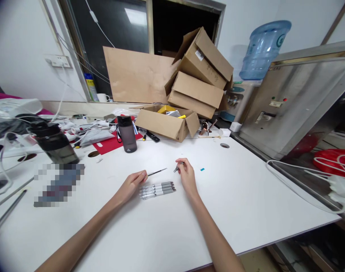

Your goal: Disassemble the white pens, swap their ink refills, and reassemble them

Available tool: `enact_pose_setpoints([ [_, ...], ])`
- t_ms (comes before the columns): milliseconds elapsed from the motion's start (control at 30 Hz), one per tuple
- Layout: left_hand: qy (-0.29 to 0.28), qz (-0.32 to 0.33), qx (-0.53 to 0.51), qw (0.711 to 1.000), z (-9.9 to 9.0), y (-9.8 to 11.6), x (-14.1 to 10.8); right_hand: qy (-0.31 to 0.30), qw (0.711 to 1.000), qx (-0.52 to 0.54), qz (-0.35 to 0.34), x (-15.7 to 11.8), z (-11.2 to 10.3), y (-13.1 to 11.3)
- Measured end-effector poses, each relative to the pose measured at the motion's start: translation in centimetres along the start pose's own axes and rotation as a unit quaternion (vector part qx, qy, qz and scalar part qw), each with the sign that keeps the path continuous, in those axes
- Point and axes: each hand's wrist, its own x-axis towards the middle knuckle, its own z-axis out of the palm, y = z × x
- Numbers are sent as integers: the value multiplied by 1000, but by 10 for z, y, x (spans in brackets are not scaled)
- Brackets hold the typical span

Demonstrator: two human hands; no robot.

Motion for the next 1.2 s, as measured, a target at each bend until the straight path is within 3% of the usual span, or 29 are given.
enact_pose_setpoints([
  [267, 21, 29, 96, 995, -1, 1, -1, -138, 988, -36, 59, -17, 16, -2],
  [800, 7, 33, 112, 993, 1, 1, -3, -185, 980, -78, 15, -25, 19, -11],
  [900, 2, 28, 88, 996, 0, 2, -3, -165, 984, -69, 11, -21, 17, -10],
  [1100, 20, 20, 72, 997, -7, -1, 0, -27, 998, -61, -3, -9, 5, -8],
  [1200, 20, 22, 67, 997, -9, -3, 1, 6, 999, -49, -1, -7, 0, -10],
])
